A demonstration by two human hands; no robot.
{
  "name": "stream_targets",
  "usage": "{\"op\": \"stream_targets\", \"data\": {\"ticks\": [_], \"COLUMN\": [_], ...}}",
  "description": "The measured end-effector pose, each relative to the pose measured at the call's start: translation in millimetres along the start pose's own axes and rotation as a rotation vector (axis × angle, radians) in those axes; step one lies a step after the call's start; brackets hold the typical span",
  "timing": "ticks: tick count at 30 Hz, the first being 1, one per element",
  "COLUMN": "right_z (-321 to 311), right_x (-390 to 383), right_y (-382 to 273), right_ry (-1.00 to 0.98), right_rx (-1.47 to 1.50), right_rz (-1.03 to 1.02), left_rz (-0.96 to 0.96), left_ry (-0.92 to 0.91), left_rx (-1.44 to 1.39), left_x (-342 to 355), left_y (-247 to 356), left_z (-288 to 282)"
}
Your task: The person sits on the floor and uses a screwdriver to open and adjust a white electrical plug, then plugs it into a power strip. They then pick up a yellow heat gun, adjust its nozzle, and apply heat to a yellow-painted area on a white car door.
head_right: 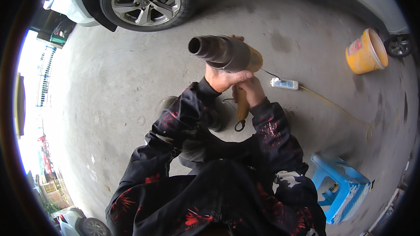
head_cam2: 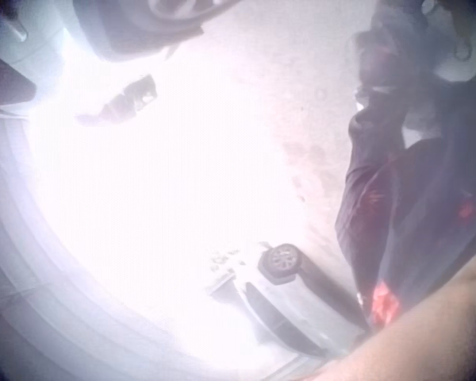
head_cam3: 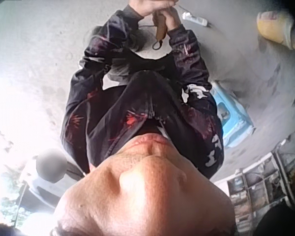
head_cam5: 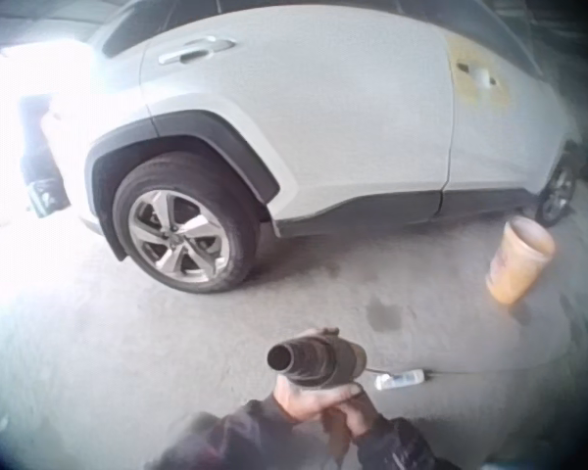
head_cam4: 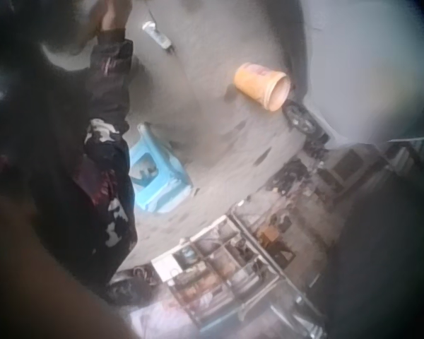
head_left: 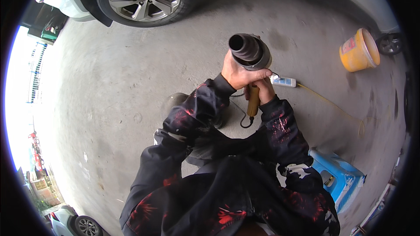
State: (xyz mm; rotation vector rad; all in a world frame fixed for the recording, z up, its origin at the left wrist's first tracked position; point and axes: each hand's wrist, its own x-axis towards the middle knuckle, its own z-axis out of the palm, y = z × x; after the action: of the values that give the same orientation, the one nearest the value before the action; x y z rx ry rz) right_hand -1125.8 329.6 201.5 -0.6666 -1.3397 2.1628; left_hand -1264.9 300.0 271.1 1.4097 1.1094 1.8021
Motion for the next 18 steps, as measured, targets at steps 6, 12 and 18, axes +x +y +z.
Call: {"op": "stream_targets", "data": {"ticks": [6,12,18], "right_z": [-15.3,-8.6,15.2], "right_x": [3.9,-3.8,-15.1], "right_y": [33.5,33.9,6.3], "right_ry": [-0.103,-0.048,0.236], "right_rx": [0.06,0.165,0.065], "right_rz": [0.162,0.208,0.204], "left_rz": [0.025,-0.009,-0.129], "left_ry": [-0.044,-0.013,0.104], "left_rx": [0.1,0.092,0.027], "left_x": [-2.2,-7.4,-0.2], "left_y": [5.4,3.2,-0.2], "left_z": [1.8,5.0,0.8]}}
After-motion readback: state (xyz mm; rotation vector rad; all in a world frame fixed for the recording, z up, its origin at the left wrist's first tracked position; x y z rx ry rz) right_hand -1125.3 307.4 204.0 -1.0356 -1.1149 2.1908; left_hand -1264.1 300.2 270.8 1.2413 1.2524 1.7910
